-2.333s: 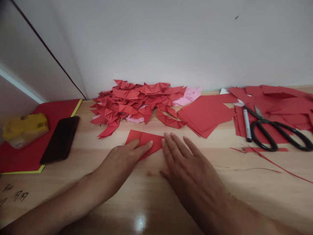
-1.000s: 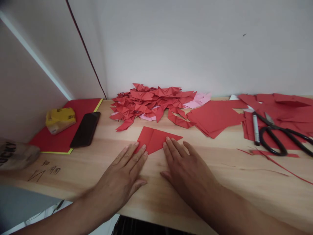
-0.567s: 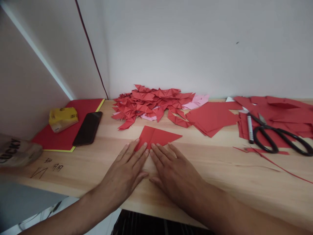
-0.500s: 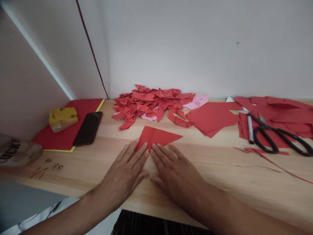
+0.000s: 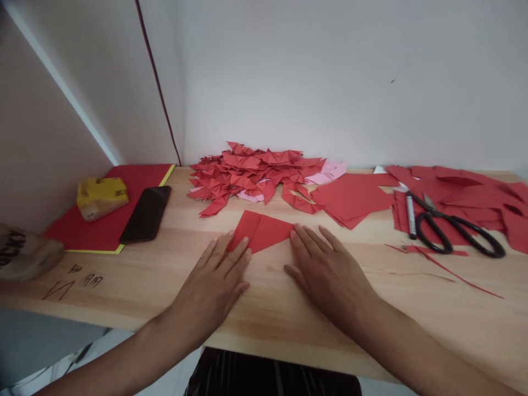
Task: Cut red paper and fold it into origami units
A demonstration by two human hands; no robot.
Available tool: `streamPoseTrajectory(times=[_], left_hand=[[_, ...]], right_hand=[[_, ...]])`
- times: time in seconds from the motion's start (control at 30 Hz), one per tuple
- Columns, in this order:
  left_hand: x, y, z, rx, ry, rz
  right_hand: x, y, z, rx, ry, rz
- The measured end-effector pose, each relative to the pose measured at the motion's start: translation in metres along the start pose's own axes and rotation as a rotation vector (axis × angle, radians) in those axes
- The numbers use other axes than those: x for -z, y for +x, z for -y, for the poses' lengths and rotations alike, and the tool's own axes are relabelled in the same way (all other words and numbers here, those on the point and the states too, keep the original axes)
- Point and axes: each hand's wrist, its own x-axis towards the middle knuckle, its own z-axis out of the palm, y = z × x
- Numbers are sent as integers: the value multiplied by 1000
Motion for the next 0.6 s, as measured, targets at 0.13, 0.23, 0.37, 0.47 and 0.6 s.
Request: streamPoseTrajectory(times=[0.13, 0.23, 0.37, 0.47, 0.6], left_hand=[[5, 2, 4, 17, 1, 7], [6, 4, 8, 24, 20, 21], [4, 4, 2, -3, 53, 2], [5, 3, -12, -56, 13, -33], [4, 2, -25, -74, -96, 50]], right_hand=[[15, -7, 12, 8, -15, -26], [35, -16, 19, 33, 45, -47], [56, -18, 22, -4, 157, 37], [58, -10, 25, -55, 196, 86], [50, 4, 40, -57, 226, 2]])
